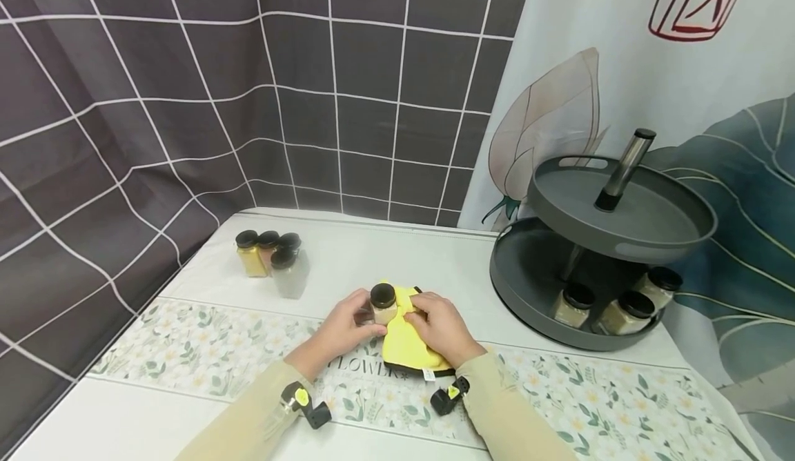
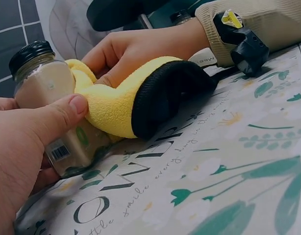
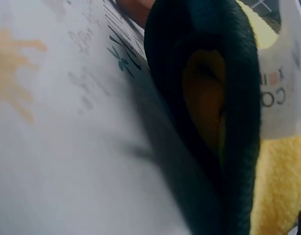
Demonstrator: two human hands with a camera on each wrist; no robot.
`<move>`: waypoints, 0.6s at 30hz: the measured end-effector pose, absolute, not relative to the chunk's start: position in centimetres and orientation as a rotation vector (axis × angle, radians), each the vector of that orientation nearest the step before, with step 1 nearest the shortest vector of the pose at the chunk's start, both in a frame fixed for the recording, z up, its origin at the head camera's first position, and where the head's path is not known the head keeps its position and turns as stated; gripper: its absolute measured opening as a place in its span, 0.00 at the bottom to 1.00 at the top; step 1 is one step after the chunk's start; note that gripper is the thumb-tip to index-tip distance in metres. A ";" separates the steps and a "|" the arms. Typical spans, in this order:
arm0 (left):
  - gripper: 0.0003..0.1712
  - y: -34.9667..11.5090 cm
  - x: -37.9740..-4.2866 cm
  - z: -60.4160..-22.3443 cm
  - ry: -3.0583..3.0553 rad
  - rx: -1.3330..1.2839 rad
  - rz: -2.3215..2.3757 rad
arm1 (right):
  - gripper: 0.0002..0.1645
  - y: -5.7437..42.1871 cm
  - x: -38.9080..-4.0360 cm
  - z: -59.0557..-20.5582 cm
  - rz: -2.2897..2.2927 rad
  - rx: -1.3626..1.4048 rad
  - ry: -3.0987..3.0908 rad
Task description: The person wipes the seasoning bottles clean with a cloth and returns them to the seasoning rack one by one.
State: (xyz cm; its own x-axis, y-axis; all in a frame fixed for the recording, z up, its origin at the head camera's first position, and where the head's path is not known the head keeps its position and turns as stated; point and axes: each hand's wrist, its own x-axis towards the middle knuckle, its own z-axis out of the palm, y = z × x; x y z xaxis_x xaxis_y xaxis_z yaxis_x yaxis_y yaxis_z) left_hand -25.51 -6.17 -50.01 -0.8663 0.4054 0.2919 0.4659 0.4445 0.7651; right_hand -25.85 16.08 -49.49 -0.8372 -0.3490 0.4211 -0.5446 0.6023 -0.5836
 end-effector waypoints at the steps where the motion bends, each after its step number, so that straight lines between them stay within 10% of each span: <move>1: 0.37 -6.1 -25.6 -50.1 -2.618 -0.789 -1.419 | 0.07 16.2 -25.9 -49.6 1.095 0.723 -2.571; 18: 0.32 -6.7 -23.7 -46.7 -2.456 -0.956 -1.740 | 0.14 16.6 -25.9 -49.4 1.942 0.376 -2.287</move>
State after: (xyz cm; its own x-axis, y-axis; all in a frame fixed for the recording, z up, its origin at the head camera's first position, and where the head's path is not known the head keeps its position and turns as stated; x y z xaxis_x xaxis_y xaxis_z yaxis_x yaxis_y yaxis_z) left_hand -23.67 -6.72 -46.67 -0.8166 0.4800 0.3206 0.4618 0.2099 0.8618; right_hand -25.93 16.60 -49.40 -0.9622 -0.1122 0.2482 -0.2631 0.1467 -0.9536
